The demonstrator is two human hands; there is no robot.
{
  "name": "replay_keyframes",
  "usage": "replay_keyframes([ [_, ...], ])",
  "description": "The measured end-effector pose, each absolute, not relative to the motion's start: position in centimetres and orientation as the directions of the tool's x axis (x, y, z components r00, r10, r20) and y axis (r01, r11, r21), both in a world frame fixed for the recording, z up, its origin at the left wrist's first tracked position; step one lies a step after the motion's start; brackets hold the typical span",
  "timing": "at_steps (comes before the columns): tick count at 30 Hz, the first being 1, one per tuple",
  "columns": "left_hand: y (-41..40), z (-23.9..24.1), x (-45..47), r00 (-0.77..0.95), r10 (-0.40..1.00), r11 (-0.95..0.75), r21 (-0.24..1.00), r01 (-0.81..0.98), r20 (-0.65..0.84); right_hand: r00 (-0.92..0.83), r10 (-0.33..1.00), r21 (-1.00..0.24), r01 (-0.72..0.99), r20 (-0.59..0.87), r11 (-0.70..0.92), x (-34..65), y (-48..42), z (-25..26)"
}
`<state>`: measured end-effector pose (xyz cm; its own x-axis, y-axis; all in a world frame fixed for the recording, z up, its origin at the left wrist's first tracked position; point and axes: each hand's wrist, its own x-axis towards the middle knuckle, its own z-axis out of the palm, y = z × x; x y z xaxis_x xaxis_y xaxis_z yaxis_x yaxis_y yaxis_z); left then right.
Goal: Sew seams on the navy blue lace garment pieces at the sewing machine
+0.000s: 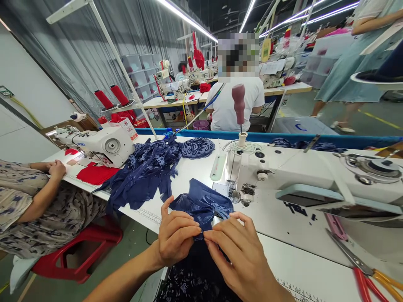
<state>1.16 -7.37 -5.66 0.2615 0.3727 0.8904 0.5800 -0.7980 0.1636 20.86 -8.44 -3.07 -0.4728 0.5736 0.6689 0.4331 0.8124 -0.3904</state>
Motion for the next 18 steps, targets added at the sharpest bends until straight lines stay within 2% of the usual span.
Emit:
replay_keyframes([
  [3,-7.4,-5.7,1.4,0.258,0.386,-0.797,0.179,0.577,0.886,-0.448,0.605,-0.418,0.451,0.659,0.789,20.6,-8.7,-3.0],
  [6,-7.4,-5.7,1.6,0.242,0.403,-0.789,0.201,0.580,0.883,-0.412,0.699,-0.561,0.417,0.584,0.715,20.8,-9.0,-2.7],
  [8,-7.3,-5.6,1.5,0.227,0.454,-0.780,0.260,0.569,0.862,-0.394,0.736,-0.617,0.402,0.550,0.676,21.3,-9.2,-2.7],
  [10,-7.3,-5.4,1.4,0.228,0.547,-0.756,0.358,0.547,0.806,-0.362,0.719,-0.577,0.431,0.593,0.693,21.9,-9.3,-3.0],
  [12,-7.2,-5.1,1.2,0.241,0.648,-0.716,0.470,0.516,0.722,-0.348,0.666,-0.463,0.510,0.659,0.725,22.4,-9.2,-3.9],
  [14,-7.0,-4.6,1.0,0.255,0.732,-0.665,0.580,0.470,0.632,-0.365,0.657,-0.410,0.558,0.659,0.722,22.9,-8.9,-4.9],
  [16,-6.7,-3.8,0.8,0.278,0.809,-0.587,0.696,0.413,0.517,-0.373,0.728,-0.503,0.541,0.575,0.675,23.3,-8.7,-5.5],
  [18,-6.4,-2.7,0.4,0.326,0.881,-0.449,0.820,0.355,0.342,-0.372,0.823,-0.671,0.478,0.429,0.566,23.7,-8.6,-5.3],
])
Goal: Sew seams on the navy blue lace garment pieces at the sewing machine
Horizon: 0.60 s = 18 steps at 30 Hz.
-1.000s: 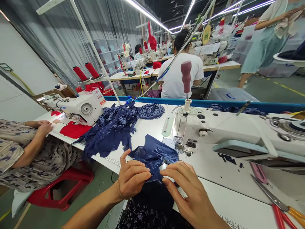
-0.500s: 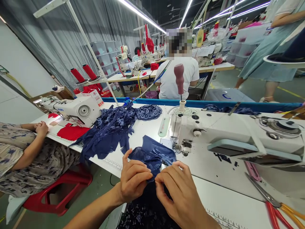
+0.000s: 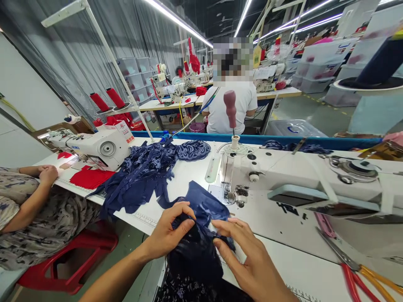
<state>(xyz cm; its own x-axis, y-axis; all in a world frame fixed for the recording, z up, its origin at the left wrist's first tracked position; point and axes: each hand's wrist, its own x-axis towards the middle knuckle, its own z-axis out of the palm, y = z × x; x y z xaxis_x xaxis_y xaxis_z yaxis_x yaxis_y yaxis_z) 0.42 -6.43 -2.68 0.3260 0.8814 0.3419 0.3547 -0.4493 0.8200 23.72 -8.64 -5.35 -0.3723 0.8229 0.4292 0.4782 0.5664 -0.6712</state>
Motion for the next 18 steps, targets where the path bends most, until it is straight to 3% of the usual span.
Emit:
replay_keyframes([
  [3,-6.2,-0.6,0.0,0.403,0.906,-0.261,0.918,0.299,0.126,-0.368,0.906,-0.832,0.419,0.209,0.363,24.1,-9.0,-3.9],
  [6,-6.4,1.1,-0.1,0.442,0.890,-0.262,0.916,0.304,0.108,-0.435,0.877,-0.844,0.376,0.202,0.381,24.2,-9.7,-1.8],
  [9,-6.8,2.0,-0.1,0.466,0.867,-0.371,0.854,0.364,0.177,-0.569,0.783,-0.747,0.401,0.250,0.530,24.6,-10.3,0.0],
  [12,-6.7,1.8,-0.2,0.459,0.827,-0.524,0.740,0.421,0.324,-0.587,0.783,-0.605,0.554,0.205,0.573,25.5,-10.4,1.1],
  [15,-6.0,0.7,0.2,0.447,0.776,-0.627,0.621,0.469,0.445,-0.491,0.853,-0.517,0.690,0.180,0.506,26.3,-10.4,1.3],
  [18,-5.5,-0.8,1.3,0.475,0.722,-0.691,0.515,0.506,0.503,-0.332,0.883,-0.505,0.728,0.331,0.463,25.7,-10.8,0.0],
])
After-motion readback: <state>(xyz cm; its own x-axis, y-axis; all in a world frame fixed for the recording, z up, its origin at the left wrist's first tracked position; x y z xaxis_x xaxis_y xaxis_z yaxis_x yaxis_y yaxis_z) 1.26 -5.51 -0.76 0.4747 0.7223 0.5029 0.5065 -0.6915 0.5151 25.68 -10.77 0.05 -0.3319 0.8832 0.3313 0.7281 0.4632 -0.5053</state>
